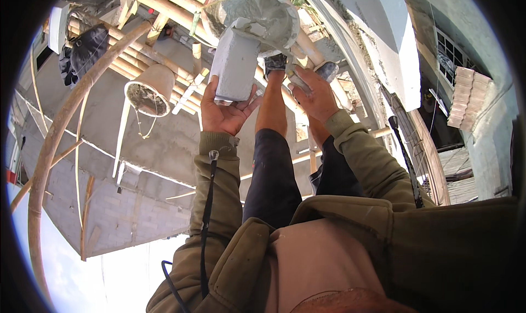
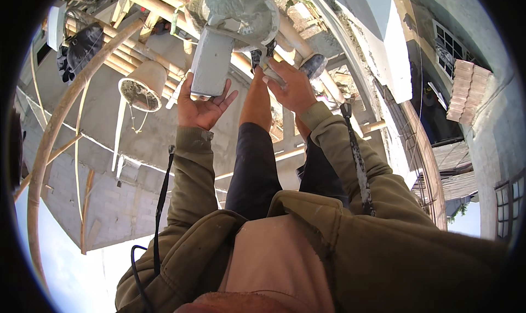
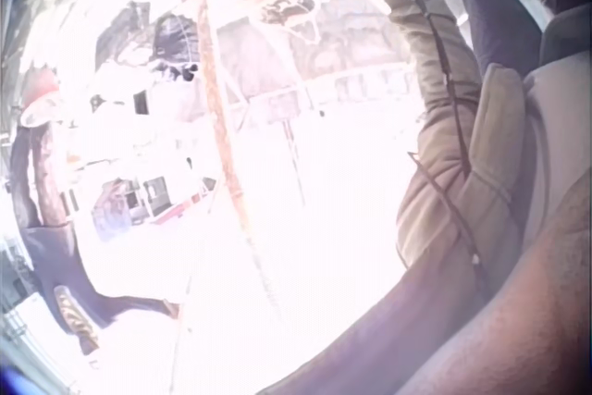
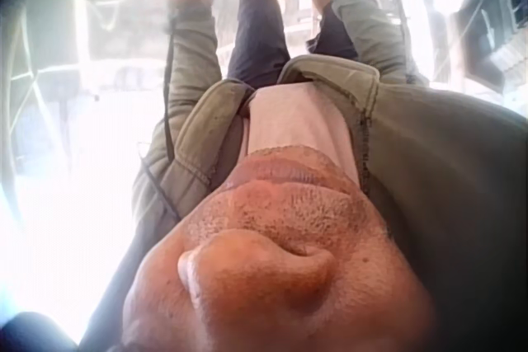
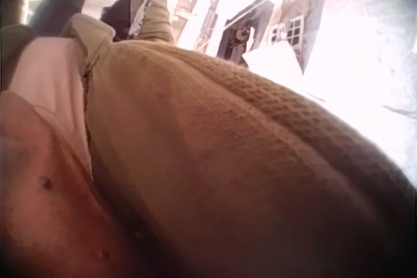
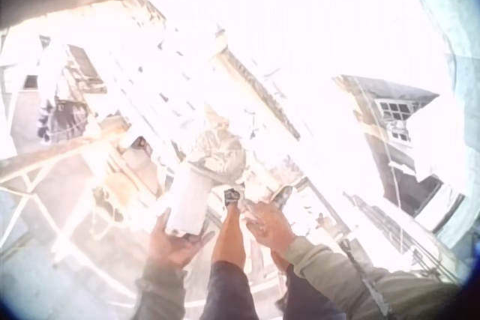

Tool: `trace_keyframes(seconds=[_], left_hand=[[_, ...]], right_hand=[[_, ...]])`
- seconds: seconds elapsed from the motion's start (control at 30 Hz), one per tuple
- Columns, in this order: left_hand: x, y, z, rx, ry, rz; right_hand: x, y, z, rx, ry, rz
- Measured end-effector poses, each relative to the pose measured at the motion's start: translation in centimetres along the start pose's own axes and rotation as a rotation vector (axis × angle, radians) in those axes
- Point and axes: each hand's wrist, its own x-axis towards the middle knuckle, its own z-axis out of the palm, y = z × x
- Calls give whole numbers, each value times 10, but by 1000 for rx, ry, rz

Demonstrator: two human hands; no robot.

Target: The person applies cement to a decorative molding block and attaches it to an exterior wall while standing on scaffolding.

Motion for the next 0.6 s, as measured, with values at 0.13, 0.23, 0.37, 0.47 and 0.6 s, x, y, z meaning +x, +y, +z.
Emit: trace_keyframes(seconds=[0.13,0.23,0.37,0.47,0.6], left_hand=[[8,10,-2,100,-6,-240],[8,9,-3,111,-31,-263],[3,5,0,35,-10,-285],[4,6,0,3,-10,-285],[-3,6,1,72,62,-237]], right_hand=[[-16,-2,10,-70,-37,-122],[-26,2,10,-76,-92,-193],[-14,18,11,-132,-99,-312],[-1,15,7,-159,-92,-392],[20,34,10,-263,17,-313]])
